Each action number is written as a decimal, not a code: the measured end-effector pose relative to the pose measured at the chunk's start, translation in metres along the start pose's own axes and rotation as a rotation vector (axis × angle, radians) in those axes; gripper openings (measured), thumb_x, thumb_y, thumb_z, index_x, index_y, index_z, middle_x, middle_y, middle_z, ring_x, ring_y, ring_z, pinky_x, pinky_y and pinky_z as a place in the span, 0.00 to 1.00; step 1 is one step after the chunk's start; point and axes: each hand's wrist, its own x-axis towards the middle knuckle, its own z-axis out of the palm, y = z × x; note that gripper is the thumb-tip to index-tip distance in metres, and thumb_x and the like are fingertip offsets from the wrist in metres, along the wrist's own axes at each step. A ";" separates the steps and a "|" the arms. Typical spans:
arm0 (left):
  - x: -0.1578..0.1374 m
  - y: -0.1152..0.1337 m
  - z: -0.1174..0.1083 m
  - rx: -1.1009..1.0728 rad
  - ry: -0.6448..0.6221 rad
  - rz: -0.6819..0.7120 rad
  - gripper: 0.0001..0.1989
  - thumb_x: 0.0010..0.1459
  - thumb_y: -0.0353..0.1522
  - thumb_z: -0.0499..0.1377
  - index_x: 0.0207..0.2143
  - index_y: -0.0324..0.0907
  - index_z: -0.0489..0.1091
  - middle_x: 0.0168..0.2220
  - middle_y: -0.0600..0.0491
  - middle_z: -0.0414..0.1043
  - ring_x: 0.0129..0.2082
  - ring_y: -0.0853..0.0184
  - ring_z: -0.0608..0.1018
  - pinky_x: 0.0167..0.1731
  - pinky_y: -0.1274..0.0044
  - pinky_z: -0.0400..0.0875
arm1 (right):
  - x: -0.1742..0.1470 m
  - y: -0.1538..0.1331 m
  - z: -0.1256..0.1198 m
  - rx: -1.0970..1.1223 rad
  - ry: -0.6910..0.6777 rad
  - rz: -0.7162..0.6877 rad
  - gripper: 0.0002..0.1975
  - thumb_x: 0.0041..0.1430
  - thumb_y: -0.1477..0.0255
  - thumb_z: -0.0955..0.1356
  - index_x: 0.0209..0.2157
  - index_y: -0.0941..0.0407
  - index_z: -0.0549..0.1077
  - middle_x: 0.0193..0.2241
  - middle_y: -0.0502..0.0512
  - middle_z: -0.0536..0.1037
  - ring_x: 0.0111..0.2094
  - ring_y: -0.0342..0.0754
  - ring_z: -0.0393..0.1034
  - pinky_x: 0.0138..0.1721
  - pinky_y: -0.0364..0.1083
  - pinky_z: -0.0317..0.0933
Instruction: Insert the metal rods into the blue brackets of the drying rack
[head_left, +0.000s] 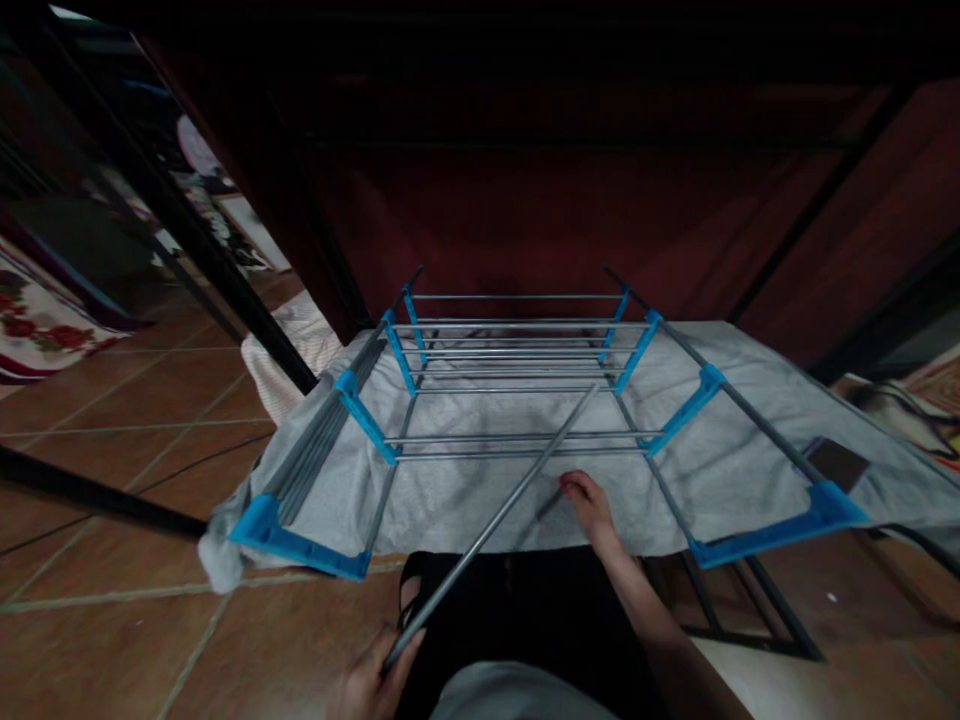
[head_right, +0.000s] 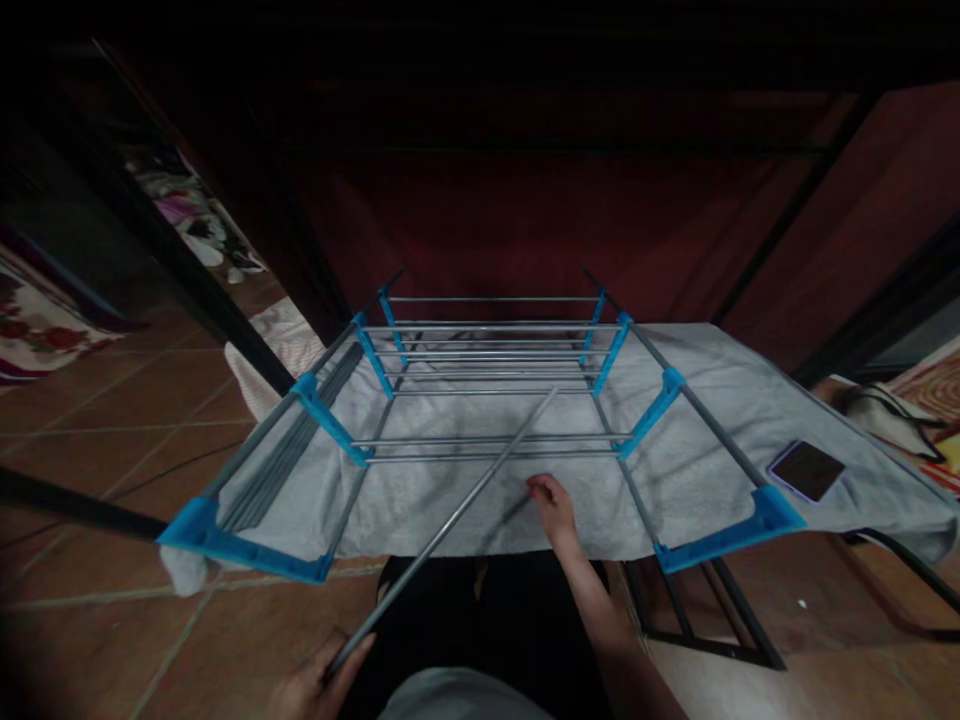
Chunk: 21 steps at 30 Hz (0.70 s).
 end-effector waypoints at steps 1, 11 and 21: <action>0.011 0.007 0.003 0.099 -0.040 0.017 0.15 0.63 0.44 0.53 0.33 0.51 0.77 0.30 0.54 0.80 0.30 0.63 0.83 0.30 0.77 0.76 | -0.002 -0.003 -0.003 0.080 0.019 0.053 0.08 0.47 0.62 0.71 0.27 0.51 0.77 0.28 0.52 0.79 0.31 0.50 0.72 0.36 0.49 0.67; 0.076 0.064 0.028 0.515 -0.250 0.313 0.18 0.71 0.38 0.46 0.40 0.43 0.75 0.43 0.48 0.78 0.40 0.61 0.82 0.37 0.73 0.72 | -0.021 -0.013 -0.063 0.636 0.117 0.358 0.14 0.40 0.73 0.73 0.34 0.52 0.75 0.37 0.53 0.81 0.42 0.50 0.77 0.55 0.53 0.68; 0.132 0.081 0.051 0.400 -0.116 0.562 0.14 0.69 0.32 0.49 0.46 0.44 0.74 0.43 0.48 0.78 0.41 0.61 0.79 0.45 0.69 0.71 | -0.011 -0.004 -0.081 0.604 0.219 0.391 0.09 0.46 0.69 0.75 0.32 0.52 0.76 0.36 0.54 0.81 0.42 0.51 0.77 0.56 0.55 0.68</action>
